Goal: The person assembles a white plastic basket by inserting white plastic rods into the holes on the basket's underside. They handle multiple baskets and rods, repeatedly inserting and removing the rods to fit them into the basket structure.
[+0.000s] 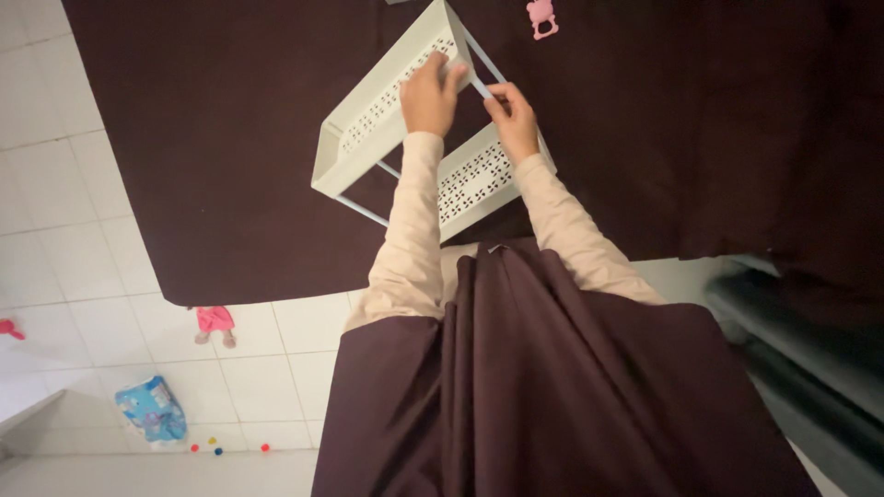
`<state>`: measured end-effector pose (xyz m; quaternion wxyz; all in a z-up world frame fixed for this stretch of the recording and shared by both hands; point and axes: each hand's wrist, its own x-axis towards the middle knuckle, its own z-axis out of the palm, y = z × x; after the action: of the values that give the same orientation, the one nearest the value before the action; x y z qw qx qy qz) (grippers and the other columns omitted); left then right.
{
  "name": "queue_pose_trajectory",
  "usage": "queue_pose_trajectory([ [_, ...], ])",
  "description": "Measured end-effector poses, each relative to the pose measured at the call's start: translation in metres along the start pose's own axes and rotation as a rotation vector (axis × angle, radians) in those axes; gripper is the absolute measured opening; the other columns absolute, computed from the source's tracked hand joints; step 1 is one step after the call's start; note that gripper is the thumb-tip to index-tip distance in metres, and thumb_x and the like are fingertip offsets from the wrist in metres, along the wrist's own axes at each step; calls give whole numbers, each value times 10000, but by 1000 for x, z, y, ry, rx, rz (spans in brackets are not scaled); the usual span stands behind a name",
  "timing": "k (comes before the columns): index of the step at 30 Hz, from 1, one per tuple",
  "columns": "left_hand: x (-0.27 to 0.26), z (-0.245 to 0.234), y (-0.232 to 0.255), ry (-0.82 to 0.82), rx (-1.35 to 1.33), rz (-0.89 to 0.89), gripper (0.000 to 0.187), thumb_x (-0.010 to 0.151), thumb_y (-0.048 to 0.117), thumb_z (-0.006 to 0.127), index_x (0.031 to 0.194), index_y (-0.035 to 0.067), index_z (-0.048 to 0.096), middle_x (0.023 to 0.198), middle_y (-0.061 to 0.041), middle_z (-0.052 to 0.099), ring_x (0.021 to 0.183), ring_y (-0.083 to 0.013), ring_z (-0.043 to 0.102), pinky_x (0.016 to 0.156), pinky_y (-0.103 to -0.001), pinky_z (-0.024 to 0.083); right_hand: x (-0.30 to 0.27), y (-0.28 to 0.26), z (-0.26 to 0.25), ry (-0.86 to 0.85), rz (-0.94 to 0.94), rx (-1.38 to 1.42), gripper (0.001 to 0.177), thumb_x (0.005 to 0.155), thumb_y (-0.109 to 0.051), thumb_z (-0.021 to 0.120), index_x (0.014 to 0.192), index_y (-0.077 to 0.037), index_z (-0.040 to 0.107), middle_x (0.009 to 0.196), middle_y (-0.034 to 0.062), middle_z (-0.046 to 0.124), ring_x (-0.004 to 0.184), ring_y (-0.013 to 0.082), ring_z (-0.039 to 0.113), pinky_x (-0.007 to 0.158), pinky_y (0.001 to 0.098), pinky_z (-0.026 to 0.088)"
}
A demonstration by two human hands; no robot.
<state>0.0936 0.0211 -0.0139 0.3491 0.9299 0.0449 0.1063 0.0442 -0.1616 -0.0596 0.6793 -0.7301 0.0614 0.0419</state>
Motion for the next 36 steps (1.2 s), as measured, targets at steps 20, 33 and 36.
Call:
queue_pose_trajectory([
  [20,-83,31,33,-407,40,229,325,1030,446,714,1006,140,821,1003,-110,811,893,-377,769,760,-530,595,6,76,-56,-71,126,316,521,1060,-439,765,1347,-4,773,1303,98,794,1190,193,731,1060,338,567],
  [33,-31,68,46,-482,467,-223,953,889,768,732,1706,457,351,1854,-47,127,1624,-642,105,1163,-929,247,56,62,-33,217,145,-515,562,1170,-601,400,1238,-117,677,1170,253,801,1123,521,723,905,609,567],
  [36,3,74,41,-639,461,-297,1036,831,717,801,1726,512,322,1880,-8,119,1634,-666,99,1145,-913,282,79,51,-28,228,170,-695,508,1201,-563,379,1228,-153,678,1136,230,812,1079,510,734,884,629,561],
])
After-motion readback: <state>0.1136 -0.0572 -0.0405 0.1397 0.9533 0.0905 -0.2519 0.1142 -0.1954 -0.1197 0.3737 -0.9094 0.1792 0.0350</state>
